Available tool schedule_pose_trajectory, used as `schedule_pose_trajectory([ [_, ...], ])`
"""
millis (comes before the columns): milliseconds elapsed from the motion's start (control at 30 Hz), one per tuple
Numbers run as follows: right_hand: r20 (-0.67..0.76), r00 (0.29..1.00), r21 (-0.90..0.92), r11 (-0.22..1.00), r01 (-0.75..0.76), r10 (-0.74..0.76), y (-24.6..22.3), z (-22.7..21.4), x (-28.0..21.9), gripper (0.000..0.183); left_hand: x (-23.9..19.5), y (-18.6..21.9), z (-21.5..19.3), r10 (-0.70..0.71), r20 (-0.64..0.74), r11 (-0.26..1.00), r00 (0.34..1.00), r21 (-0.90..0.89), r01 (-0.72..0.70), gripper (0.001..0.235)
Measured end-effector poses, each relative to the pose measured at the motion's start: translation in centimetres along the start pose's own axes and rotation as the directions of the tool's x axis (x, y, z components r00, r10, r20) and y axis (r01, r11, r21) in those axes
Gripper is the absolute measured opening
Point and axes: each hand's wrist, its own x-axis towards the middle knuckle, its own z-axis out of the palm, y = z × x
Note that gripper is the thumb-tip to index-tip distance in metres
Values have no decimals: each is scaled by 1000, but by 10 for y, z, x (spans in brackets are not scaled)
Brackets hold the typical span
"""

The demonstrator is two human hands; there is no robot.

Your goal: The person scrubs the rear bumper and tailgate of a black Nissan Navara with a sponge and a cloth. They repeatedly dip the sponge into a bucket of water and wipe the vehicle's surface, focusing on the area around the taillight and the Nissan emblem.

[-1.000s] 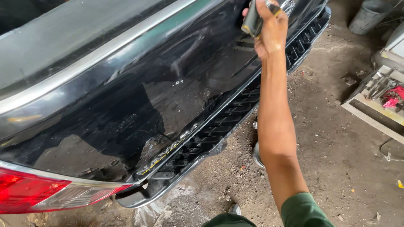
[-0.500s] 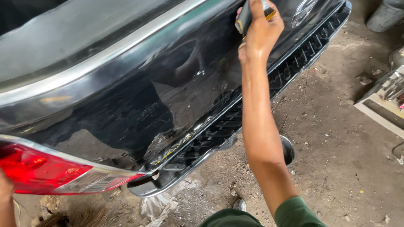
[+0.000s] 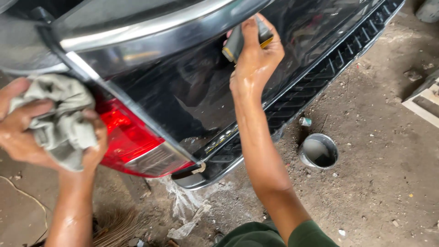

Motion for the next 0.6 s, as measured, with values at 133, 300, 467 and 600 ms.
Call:
schedule_pose_trajectory([
  [133, 10, 998, -7, 998, -63, 63, -8, 41, -78, 19, -84, 40, 131, 452, 405, 539, 795, 586, -605, 55],
  [300, 372, 926, -119, 992, -30, 73, -24, 43, -125, 22, -76, 88, 156, 435, 673, 171, 598, 590, -789, 42],
  [467, 419, 843, -283, 930, -233, 339, -32, 7, -72, 25, -76, 86, 157, 431, 639, 223, 638, 609, -761, 42],
  [600, 553, 771, -243, 946, -213, 316, -39, 8, -47, 22, -77, 83, 153, 419, 643, 251, 642, 597, -762, 39],
])
